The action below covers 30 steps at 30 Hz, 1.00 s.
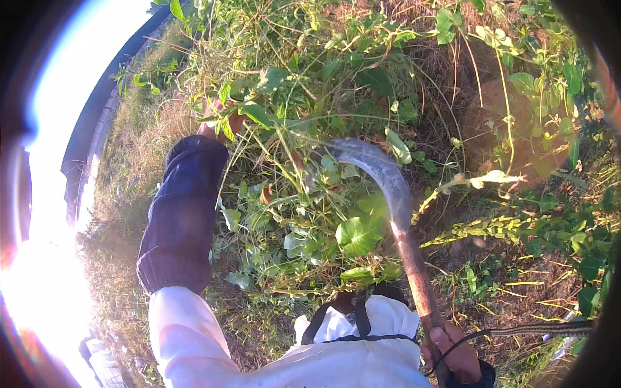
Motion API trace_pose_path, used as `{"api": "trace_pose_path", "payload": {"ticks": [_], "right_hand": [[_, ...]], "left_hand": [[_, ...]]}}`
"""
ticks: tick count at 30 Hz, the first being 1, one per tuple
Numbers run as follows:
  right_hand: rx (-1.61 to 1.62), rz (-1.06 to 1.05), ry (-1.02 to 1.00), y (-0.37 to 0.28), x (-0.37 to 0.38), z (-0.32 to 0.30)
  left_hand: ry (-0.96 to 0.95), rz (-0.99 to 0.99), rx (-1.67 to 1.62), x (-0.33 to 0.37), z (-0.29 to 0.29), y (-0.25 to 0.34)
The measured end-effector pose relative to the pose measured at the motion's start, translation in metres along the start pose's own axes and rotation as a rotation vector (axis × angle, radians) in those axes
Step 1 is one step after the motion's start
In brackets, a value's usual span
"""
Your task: The person harvests stalks from plants using a sickle and gathers the cut stems into a pile on the ground.
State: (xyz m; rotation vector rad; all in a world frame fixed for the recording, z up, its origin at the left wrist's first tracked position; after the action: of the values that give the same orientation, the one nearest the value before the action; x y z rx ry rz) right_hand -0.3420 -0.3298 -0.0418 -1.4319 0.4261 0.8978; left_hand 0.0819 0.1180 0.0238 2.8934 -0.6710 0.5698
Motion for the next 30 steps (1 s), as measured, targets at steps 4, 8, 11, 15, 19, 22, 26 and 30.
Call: {"api": "trace_pose_path", "payload": {"ticks": [4, 8, 11, 15, 19, 22, 26, 30], "right_hand": [[0.035, 0.186, 0.287, 0.051, -0.013, -0.029], [0.063, 0.114, 0.421, 0.049, 0.002, -0.022], [0.06, 0.006, 0.445, 0.048, 0.018, -0.021], [0.041, -0.107, 0.472, 0.051, 0.023, -0.023], [-0.003, -0.13, 0.612, 0.04, 0.019, -0.005], [0.067, -0.201, 0.64, 0.031, 0.012, 0.011], [0.182, -0.288, 0.59, 0.041, 0.006, 0.014], [0.176, -0.287, 0.666, 0.035, -0.023, 0.052]], "left_hand": [[0.321, -0.18, -0.086, -0.016, -0.116, -0.105], [0.509, -0.224, -0.122, -0.06, -0.16, -0.106], [0.565, -0.295, -0.104, -0.1, -0.174, -0.086], [0.403, -0.311, 0.367, -0.167, -0.19, -0.127], [-0.111, -0.684, 0.735, -0.247, -0.117, -0.154], [-0.02, -0.629, 0.181, -0.254, -0.042, -0.141], [-0.201, -0.577, -0.547, -0.225, 0.071, -0.045], [-0.292, -0.605, -0.473, -0.215, 0.158, 0.035]]}}
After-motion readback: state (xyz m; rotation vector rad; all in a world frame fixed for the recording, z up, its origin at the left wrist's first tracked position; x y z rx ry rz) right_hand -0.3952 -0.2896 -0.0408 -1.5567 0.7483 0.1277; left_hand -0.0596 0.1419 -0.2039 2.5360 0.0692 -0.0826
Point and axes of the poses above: each hand's wrist, its own x-axis towards the middle knuckle, its own z-axis out of the palm, y = z × x, the point moved 3 cm from there along x, towards the middle knuckle, and after that the axes turned 14 degrees about -x, right-handed, at the moved point
